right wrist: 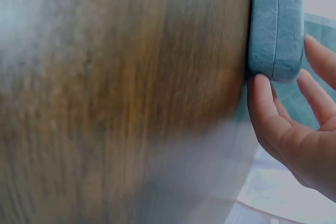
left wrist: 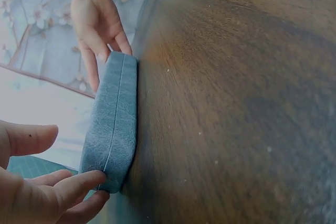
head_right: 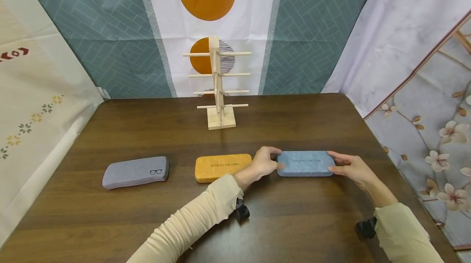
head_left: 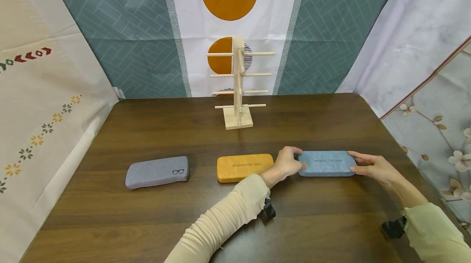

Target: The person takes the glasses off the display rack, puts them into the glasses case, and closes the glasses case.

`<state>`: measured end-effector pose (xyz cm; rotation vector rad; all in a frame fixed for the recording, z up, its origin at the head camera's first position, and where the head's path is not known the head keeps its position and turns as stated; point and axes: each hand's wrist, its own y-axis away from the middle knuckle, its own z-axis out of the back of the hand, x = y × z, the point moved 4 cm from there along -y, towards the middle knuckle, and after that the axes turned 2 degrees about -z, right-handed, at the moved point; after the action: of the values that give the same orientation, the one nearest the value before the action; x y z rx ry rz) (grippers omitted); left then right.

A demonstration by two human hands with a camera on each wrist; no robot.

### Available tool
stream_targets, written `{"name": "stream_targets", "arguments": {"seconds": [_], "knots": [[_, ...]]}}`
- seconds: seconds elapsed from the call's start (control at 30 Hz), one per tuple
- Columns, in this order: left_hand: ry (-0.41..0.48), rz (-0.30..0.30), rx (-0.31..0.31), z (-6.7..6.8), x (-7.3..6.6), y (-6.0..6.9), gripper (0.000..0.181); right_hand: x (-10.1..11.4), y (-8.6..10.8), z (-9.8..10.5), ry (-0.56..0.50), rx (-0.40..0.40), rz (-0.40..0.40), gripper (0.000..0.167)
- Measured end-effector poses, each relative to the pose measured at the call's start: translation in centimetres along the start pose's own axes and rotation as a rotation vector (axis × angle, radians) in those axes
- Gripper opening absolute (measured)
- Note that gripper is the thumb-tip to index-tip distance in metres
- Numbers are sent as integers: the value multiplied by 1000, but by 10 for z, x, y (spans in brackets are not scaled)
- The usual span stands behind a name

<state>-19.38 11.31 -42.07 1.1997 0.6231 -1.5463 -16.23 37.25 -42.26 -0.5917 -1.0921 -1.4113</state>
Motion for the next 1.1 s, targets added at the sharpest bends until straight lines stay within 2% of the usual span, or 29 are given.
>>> {"name": "stream_targets", "arguments": {"seconds": [0.13, 0.27, 0.53, 0.77, 0.83, 0.9, 1.1], "knots": [[19, -39, -18, 3, -2, -1, 42, 5, 2, -1, 33, -22, 9, 63], [26, -80, -26, 6, -4, 1, 38, 13, 2, 2, 65, -89, 28, 62], [107, -143, -8, 16, -10, 5, 31, 32, 5, 2, 90, -150, 34, 61], [150, -215, -15, 25, -18, 10, 19, 51, 7, -8, 25, -169, 98, 42], [153, -240, -29, 27, -20, 11, 15, 56, 7, -11, 22, -180, 110, 30], [154, -260, -42, 29, -22, 13, 11, 62, 7, -14, 33, -193, 114, 26], [145, -320, -73, 36, -28, 20, 7, 81, 7, -26, 32, -227, 140, 27]]}}
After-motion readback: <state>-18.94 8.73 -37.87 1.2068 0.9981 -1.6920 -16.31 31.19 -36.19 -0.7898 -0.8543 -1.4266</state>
